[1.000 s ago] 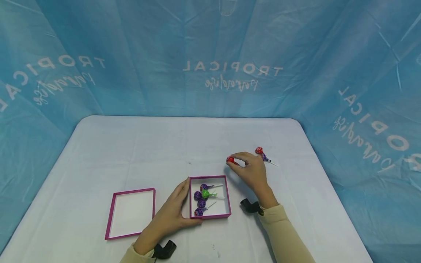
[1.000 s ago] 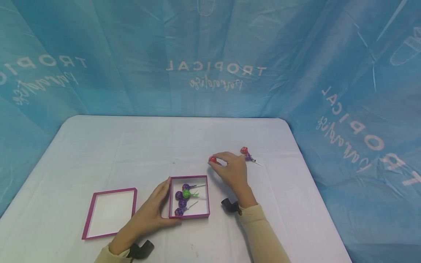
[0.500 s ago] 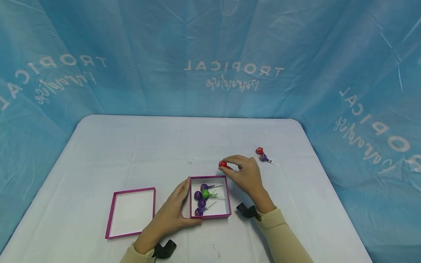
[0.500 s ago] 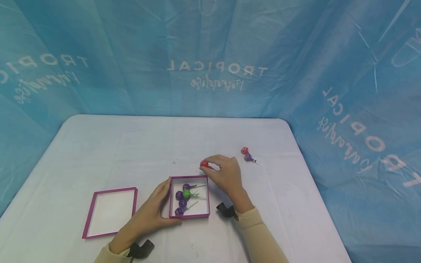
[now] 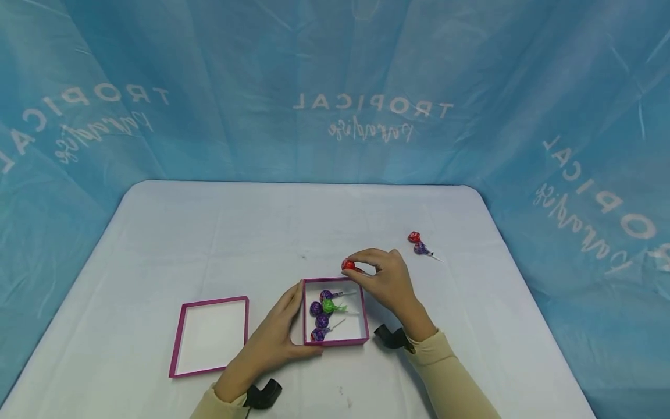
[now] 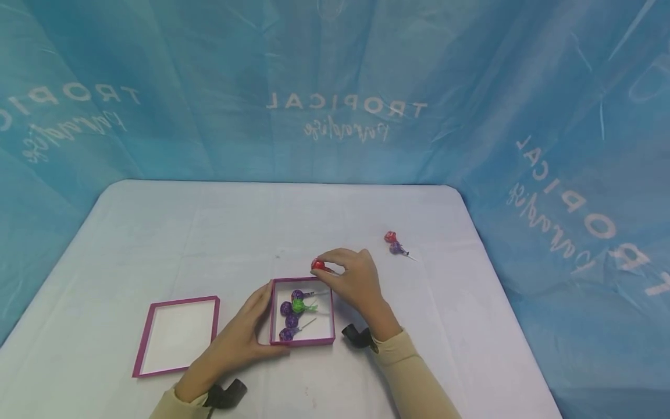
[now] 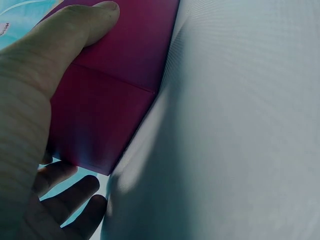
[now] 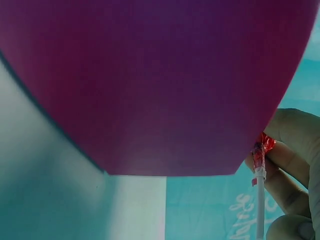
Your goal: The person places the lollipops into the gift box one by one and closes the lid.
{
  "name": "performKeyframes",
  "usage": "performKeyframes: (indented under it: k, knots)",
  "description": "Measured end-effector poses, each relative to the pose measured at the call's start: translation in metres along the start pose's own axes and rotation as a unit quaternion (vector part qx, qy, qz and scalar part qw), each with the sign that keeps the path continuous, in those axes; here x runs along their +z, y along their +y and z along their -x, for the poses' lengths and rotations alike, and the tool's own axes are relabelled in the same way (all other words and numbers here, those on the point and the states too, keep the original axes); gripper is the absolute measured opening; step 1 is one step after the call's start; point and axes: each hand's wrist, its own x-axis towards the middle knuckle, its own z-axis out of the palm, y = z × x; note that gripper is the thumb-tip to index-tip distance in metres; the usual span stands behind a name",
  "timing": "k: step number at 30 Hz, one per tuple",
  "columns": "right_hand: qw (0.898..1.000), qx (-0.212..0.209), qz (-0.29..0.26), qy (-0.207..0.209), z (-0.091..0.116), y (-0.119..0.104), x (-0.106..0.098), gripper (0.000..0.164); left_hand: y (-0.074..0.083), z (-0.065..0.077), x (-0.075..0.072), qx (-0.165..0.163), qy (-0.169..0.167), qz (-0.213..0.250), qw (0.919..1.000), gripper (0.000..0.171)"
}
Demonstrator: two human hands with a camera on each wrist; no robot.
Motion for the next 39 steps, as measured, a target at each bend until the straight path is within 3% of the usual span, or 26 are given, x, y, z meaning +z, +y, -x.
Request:
performKeyframes:
  k: [7,13,18,27,39]
  knots:
    - [0.999,-0.023,-0.012,-0.02,-0.001,-0.009,0.0,0.026,0.0,-0.001,0.0,0.005,0.005,-0.001,1.0,0.127]
    - [0.996,-0.072,-0.038,-0.028,0.003,-0.018,0.002,0.027,0.0,0.0,0.001,0.003,0.003,-0.001,1.0,0.128]
    - [0.991,-0.104,-0.066,-0.061,0.005,-0.024,0.003,0.025,0.001,0.0,0.001,0.004,0.001,-0.002,1.0,0.127]
    - [0.98,-0.122,-0.092,-0.129,0.014,-0.032,0.006,0.028,0.001,0.0,0.0,0.011,0.002,-0.005,0.9999,0.127]
    - [0.977,-0.13,-0.089,-0.147,0.021,-0.037,0.013,0.025,0.001,0.0,0.0,0.007,0.002,-0.003,1.0,0.126]
